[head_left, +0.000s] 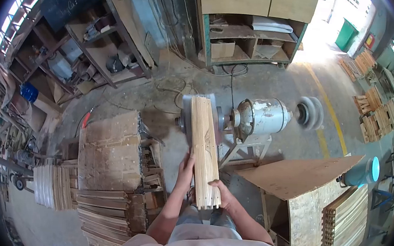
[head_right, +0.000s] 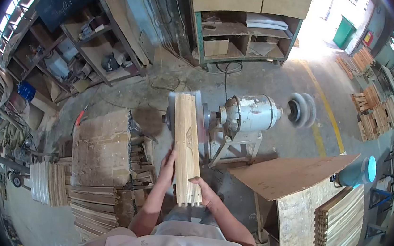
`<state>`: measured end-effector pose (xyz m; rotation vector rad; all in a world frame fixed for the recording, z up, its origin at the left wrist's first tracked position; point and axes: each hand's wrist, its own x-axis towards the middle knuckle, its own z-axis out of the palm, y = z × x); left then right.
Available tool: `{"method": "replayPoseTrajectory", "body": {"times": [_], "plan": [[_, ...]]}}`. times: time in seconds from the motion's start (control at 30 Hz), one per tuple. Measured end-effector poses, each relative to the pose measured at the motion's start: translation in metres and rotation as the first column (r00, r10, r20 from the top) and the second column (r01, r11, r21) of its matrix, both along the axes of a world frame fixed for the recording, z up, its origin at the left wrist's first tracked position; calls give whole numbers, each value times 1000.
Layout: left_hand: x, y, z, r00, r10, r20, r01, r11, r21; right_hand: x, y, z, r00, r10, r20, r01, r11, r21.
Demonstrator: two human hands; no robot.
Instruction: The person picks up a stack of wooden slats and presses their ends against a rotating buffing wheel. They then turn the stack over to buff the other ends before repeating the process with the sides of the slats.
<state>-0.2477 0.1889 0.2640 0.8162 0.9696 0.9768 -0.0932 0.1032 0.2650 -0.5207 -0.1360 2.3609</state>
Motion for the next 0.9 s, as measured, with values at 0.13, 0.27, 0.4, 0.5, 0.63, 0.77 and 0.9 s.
{"method": "replayPoseTrajectory", "body": {"times": [0.13,0.27,0.4,0.5,0.63,0.77,0.9], "plan": [[-3,34,40,538,309,-785,384,739,554,2,55,-30,968,-56,246,51,998,26],[13,92,20,314,319,-894,656,608,447,-5,105,-33,917,-80,390,55,996,74],[26,116,13,319,411,-854,635,576,514,-11,98,-39,866,-121,485,88,992,90],[30,119,13,322,419,-849,623,582,523,-17,55,-44,835,-91,543,82,996,42],[28,127,21,340,392,-855,626,584,517,-23,-15,-63,865,-83,495,54,996,74],[44,148,30,325,394,-860,633,585,507,-19,3,-26,965,-99,243,125,988,-93],[60,214,16,223,546,-808,600,576,555,-6,97,-39,971,-19,-238,21,1000,7]]}}
